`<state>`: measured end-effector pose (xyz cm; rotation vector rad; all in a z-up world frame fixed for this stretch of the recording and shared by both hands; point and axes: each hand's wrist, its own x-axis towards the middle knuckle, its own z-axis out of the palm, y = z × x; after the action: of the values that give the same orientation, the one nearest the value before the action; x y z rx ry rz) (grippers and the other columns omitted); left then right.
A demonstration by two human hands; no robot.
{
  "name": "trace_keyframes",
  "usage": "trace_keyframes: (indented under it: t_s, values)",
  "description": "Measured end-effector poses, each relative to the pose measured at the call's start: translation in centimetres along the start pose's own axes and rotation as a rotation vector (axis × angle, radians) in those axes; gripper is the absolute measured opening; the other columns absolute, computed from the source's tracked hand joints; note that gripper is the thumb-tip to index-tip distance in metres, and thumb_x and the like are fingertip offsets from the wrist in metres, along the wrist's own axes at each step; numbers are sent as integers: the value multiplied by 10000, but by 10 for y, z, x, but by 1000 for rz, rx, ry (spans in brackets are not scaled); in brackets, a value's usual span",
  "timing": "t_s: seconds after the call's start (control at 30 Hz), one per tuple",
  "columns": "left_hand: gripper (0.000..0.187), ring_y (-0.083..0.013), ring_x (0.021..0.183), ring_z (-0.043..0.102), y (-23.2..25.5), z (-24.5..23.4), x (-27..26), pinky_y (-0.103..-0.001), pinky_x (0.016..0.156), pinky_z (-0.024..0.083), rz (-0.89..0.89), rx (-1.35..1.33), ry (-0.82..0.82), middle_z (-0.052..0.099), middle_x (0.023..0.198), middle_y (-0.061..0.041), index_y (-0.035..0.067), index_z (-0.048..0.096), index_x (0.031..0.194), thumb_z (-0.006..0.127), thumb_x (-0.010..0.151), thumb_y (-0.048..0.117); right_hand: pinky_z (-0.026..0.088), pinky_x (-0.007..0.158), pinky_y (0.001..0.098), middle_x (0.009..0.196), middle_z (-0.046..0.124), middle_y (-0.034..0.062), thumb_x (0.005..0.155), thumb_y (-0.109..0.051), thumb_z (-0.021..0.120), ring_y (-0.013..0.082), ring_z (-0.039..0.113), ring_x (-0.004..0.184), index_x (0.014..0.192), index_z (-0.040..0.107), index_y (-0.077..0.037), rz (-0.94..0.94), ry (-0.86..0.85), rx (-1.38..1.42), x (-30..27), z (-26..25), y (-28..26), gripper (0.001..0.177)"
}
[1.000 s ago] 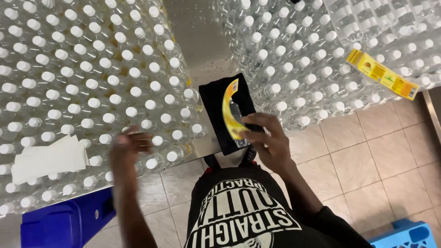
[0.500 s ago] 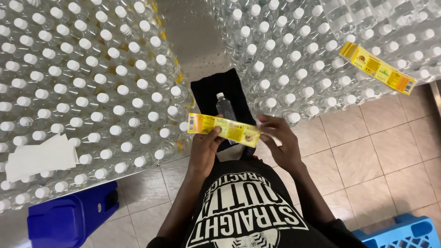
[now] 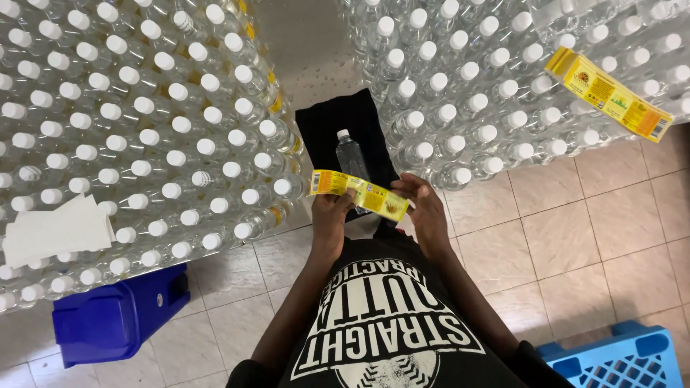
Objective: Manually applying adhesive labels to clear plastic water bottles in a production setting.
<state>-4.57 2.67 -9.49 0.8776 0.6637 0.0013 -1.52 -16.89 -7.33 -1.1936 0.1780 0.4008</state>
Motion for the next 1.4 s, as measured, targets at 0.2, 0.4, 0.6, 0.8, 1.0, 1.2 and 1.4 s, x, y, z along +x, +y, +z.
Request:
trace_keyframes:
  t_s: [0.2, 0.4, 0.6, 0.8, 1.0, 1.2, 1.4]
  values:
    - [704, -201, 1010, 655, 28, -7, -9, -380, 895, 559, 26, 298, -212, 714, 1153, -144, 71, 503, 1529, 867, 932, 155, 631, 992, 448, 1158, 780, 225, 1039, -339, 720, 316, 758, 1116, 1353, 728, 16, 91, -63, -312, 10, 4, -20, 475]
    - [818, -259, 1030, 729, 46, -1, -7, -398, 905, 536, 29, 616, -351, 804, 1130, -201, 195, 452, 1661, 785, 920, 98, 611, 843, 370, 863, 745, 123, 926, -207, 897, 219, 732, 833, 1064, 763, 19, 135, -31, -387, 15, 47, -37, 297]
    - [355, -363, 1120, 720, 48, 6, -35, -474, 1009, 572, 411, 855, -112, 725, 1177, -157, 178, 719, 1372, 758, 1020, 204, 652, 869, 430, 980, 792, 225, 947, -156, 852, 298, 798, 834, 1196, 719, 72, 156, 199, -230, 30, 23, 4, 363]
    - [374, -266, 1025, 762, -29, -21, -30, -386, 858, 649, 28, 420, -390, 778, 1153, -195, 48, 761, 1302, 809, 1032, 302, 684, 852, 397, 904, 734, 166, 959, -119, 833, 256, 808, 788, 1147, 672, 110, 165, 247, 11, 25, 36, -3, 337]
    - [433, -205, 1104, 692, -10, -2, -14, -355, 973, 575, -102, -4, -103, 657, 1327, -134, 11, 586, 1367, 785, 1039, 211, 664, 924, 459, 986, 714, 196, 993, -97, 813, 299, 774, 875, 1168, 672, 138, 194, 194, 29, 23, 31, 24, 325]
    - [467, -196, 1028, 669, -10, 1, -14, -339, 957, 578, -107, -50, 12, 597, 1213, -115, -10, 572, 1286, 826, 1018, 275, 690, 858, 432, 1000, 712, 215, 963, -192, 876, 335, 789, 888, 1200, 673, 121, 172, 203, -16, 22, 30, 32, 442]
    - [448, -182, 960, 640, -23, -6, -13, -409, 937, 562, -20, 141, 67, 622, 1152, -107, -9, 625, 1275, 832, 1023, 298, 702, 832, 416, 975, 724, 227, 959, -216, 896, 327, 799, 877, 1171, 688, 124, 177, 245, -96, 26, 18, 47, 451]
